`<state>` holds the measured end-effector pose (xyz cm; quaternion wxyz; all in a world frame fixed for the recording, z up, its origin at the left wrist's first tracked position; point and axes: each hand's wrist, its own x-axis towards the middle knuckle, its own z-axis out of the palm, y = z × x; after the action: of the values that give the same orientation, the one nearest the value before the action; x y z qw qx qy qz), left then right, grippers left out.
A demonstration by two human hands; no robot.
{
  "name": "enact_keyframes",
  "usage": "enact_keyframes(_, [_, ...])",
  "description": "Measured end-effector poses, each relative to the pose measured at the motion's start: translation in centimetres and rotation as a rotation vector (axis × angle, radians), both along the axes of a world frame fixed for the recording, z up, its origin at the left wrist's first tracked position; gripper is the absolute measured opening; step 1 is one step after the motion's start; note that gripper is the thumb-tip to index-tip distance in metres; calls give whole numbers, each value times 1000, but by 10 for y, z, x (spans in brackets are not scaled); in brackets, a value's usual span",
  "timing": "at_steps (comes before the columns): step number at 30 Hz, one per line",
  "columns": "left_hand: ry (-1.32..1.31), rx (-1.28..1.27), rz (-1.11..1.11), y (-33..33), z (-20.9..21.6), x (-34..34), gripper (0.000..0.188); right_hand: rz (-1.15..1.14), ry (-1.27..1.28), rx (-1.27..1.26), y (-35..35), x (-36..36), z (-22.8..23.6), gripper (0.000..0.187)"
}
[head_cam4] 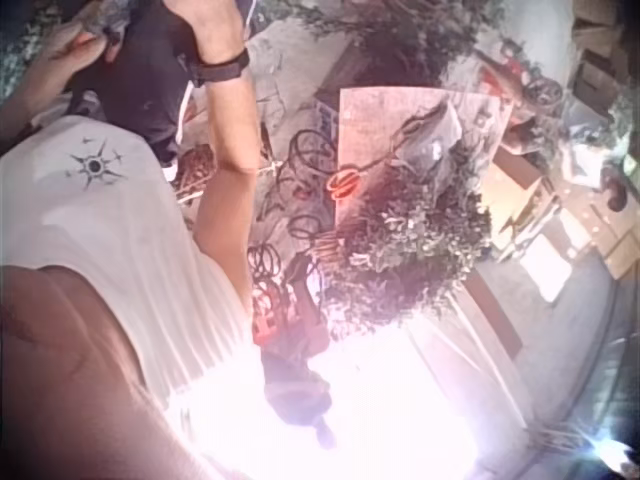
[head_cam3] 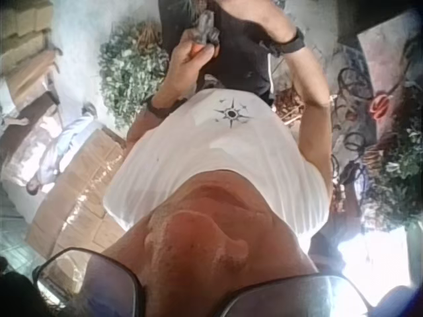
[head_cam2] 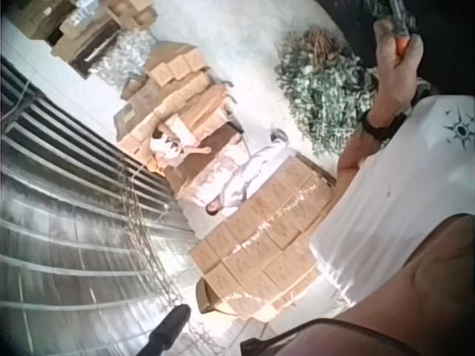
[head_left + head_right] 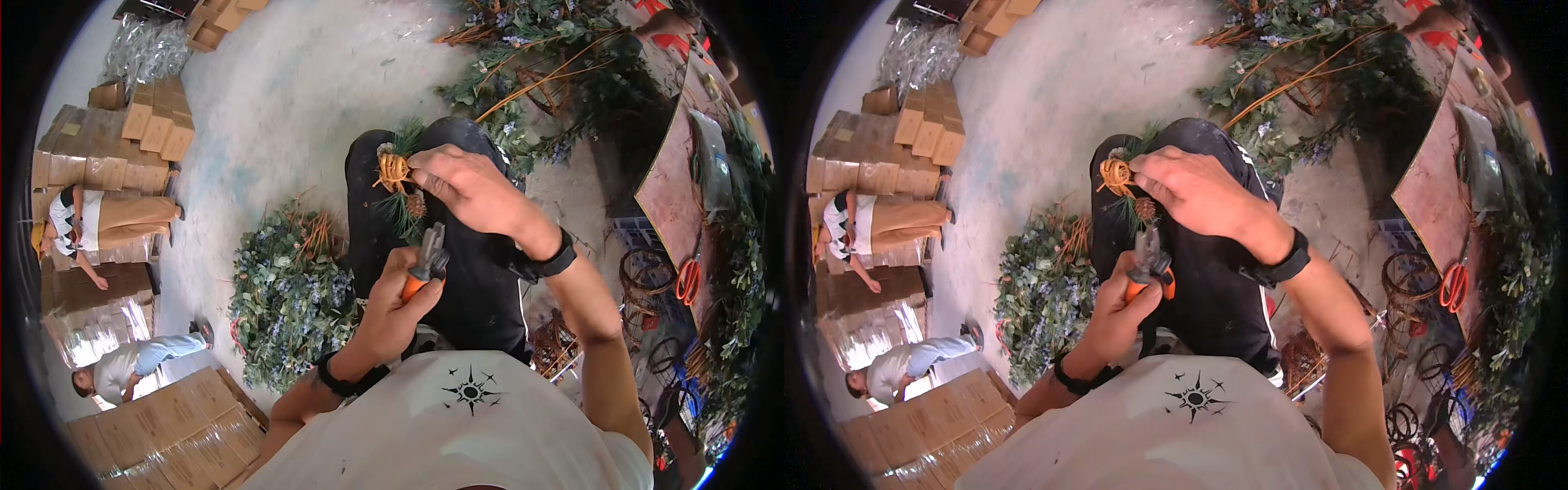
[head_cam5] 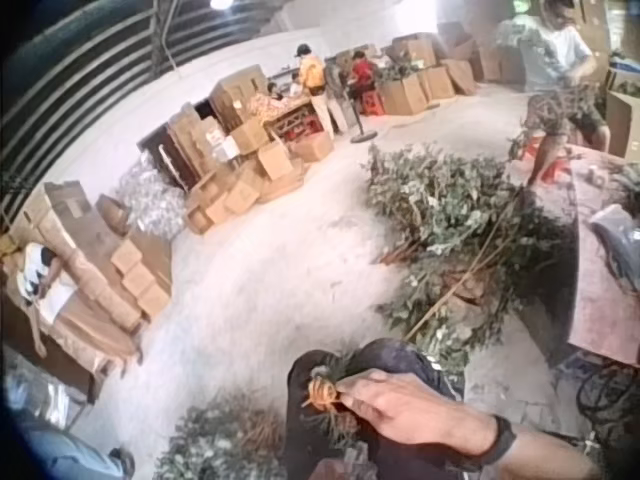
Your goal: Assemble decorative floral wreaths using artificial foliage, pinecones, and wire.
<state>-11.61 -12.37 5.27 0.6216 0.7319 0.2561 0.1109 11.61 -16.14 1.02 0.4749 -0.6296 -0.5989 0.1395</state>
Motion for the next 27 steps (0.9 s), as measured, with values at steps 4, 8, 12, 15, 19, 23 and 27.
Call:
enact_keyframes(4, [51,-181,29,9,1,19,26,128,-46,-77,6,17,8,31])
enact_keyframes(8, [69,-256,-19,24,-1,27,33,195,-125,-184,10,29,26,28])
enact_keyframes(12, [49,-319,-8,28,-17,27,34,246,-151,-189,14,36,34,26])
enact_keyframes(15, [21,-333,48,27,-20,33,35,230,-175,-204,11,35,42,26])
enact_keyframes(19, [-59,-298,131,23,-32,36,33,232,-253,-185,14,37,43,25])
enact_keyframes(23, [-51,-268,156,20,-33,38,36,226,-269,-193,15,37,43,26])
enact_keyframes(27, [-70,-234,162,20,-33,40,37,230,-265,-215,15,37,46,26])
